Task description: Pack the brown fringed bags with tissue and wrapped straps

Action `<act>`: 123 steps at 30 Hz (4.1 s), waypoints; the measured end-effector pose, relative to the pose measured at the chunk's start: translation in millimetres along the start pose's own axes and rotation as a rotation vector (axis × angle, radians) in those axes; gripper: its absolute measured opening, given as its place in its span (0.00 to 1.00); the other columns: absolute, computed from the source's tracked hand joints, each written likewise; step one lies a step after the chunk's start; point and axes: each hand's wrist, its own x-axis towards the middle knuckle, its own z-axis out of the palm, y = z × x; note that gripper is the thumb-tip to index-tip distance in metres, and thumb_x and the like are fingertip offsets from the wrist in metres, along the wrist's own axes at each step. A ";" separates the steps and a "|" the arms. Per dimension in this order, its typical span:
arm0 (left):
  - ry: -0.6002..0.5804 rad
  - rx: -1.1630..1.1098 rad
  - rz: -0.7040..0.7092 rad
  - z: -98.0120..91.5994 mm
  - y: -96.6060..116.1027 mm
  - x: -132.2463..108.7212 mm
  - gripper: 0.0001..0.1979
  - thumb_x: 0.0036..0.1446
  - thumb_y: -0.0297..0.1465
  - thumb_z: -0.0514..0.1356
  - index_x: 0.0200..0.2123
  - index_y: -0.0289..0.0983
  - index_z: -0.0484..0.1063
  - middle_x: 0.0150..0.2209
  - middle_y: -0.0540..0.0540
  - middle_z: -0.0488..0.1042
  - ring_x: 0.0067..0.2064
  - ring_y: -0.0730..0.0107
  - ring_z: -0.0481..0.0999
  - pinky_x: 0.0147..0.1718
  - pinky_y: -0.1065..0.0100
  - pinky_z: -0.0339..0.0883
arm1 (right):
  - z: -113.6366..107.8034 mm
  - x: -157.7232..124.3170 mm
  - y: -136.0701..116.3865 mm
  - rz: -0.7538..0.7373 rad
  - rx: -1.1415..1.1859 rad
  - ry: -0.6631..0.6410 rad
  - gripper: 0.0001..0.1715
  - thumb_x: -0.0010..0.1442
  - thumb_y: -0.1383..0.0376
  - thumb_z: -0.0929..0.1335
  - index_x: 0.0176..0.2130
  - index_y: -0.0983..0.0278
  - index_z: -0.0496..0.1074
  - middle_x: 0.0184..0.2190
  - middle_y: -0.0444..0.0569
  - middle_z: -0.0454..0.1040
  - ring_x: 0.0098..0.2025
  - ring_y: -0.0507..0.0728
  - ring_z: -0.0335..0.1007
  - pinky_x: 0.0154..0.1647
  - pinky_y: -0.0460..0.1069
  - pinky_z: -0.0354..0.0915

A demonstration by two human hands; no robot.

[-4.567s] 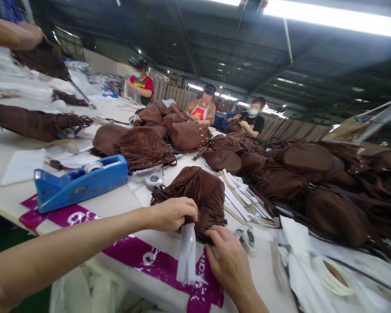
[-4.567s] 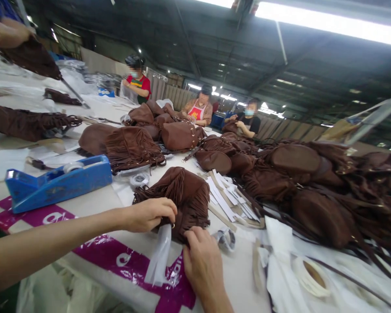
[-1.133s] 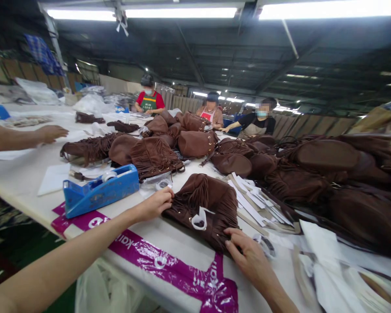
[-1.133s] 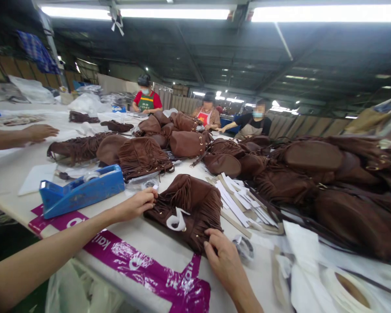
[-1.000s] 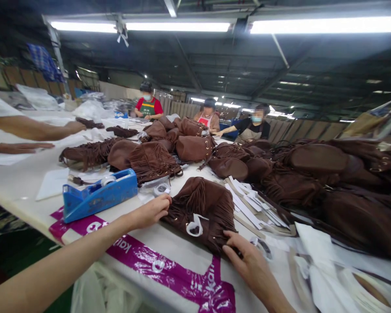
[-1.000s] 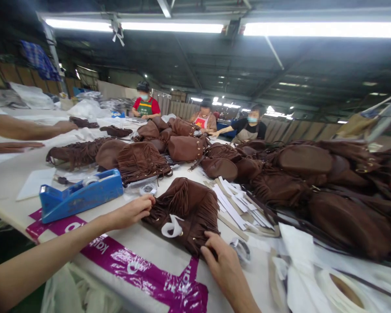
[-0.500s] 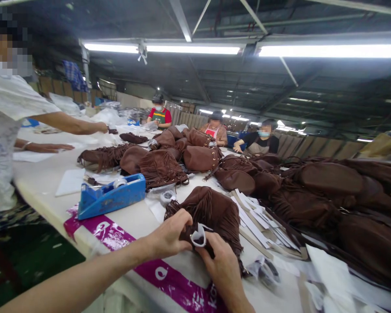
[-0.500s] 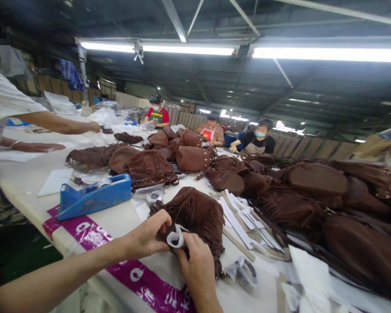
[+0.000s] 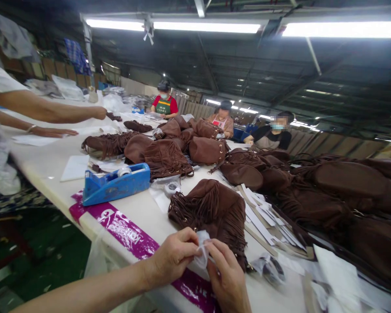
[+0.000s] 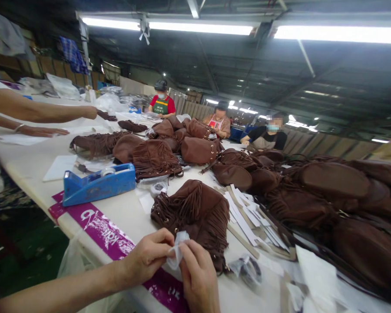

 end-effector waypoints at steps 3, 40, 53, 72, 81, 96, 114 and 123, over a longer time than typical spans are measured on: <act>0.044 -0.091 -0.063 0.1 -2.1 -5.9 0.11 0.53 0.19 0.52 0.31 0.36 0.72 0.36 0.45 0.68 0.39 0.70 0.70 0.37 0.71 0.65 | 0.3 0.7 -2.9 -0.016 0.007 -0.051 0.15 0.62 0.69 0.62 0.43 0.58 0.76 0.42 0.53 0.76 0.42 0.57 0.75 0.41 0.48 0.72; -0.395 -0.801 -1.488 -7.9 3.5 38.6 0.09 0.56 0.25 0.52 0.29 0.29 0.70 0.21 0.44 0.73 0.22 0.65 0.75 0.21 0.65 0.73 | -7.2 -18.4 -24.0 0.114 0.175 -0.175 0.16 0.64 0.68 0.62 0.50 0.62 0.70 0.41 0.53 0.77 0.42 0.56 0.76 0.42 0.46 0.71; -0.413 -0.798 -1.272 -1.5 -5.9 24.6 0.05 0.58 0.22 0.55 0.29 0.34 0.64 0.16 0.51 0.69 0.21 0.68 0.76 0.22 0.68 0.74 | 4.2 -4.9 -33.1 0.956 0.622 -0.123 0.21 0.49 0.48 0.72 0.26 0.61 0.66 0.20 0.40 0.65 0.23 0.52 0.60 0.23 0.45 0.59; -0.390 0.133 -0.355 -20.9 16.3 -1.9 0.18 0.49 0.24 0.59 0.45 0.37 0.61 0.33 0.49 0.72 0.32 0.68 0.71 0.29 0.73 0.61 | 0.5 11.3 -33.9 1.203 1.092 -0.158 0.24 0.40 0.56 0.78 0.27 0.62 0.63 0.20 0.38 0.70 0.21 0.50 0.64 0.24 0.43 0.59; -0.442 0.189 -0.224 -22.4 4.8 -3.3 0.21 0.49 0.20 0.56 0.48 0.37 0.64 0.43 0.44 0.73 0.43 0.62 0.72 0.42 0.69 0.63 | -3.7 11.6 -32.1 1.197 1.110 -0.177 0.19 0.44 0.58 0.76 0.28 0.61 0.64 0.21 0.38 0.69 0.22 0.49 0.62 0.23 0.43 0.59; -0.202 0.070 -0.357 -7.1 10.0 -11.7 0.11 0.49 0.27 0.65 0.37 0.37 0.69 0.34 0.50 0.69 0.34 0.71 0.68 0.33 0.75 0.59 | -2.6 6.0 -29.5 1.110 1.048 -0.213 0.16 0.48 0.57 0.74 0.33 0.61 0.69 0.26 0.40 0.70 0.26 0.51 0.62 0.27 0.44 0.59; -0.190 -0.016 -0.544 -16.6 9.8 -5.9 0.07 0.61 0.26 0.51 0.30 0.37 0.65 0.26 0.53 0.66 0.29 0.74 0.65 0.29 0.74 0.57 | 1.7 14.9 -39.2 1.131 0.882 -0.176 0.15 0.46 0.57 0.71 0.33 0.63 0.72 0.24 0.41 0.71 0.24 0.51 0.63 0.25 0.45 0.62; 0.117 -0.001 -0.558 1.5 20.1 -15.8 0.07 0.61 0.27 0.47 0.32 0.37 0.62 0.34 0.47 0.67 0.38 0.68 0.67 0.39 0.69 0.62 | 20.3 9.8 -38.7 1.059 0.731 -0.082 0.16 0.47 0.57 0.72 0.29 0.60 0.63 0.19 0.37 0.66 0.21 0.50 0.60 0.22 0.44 0.57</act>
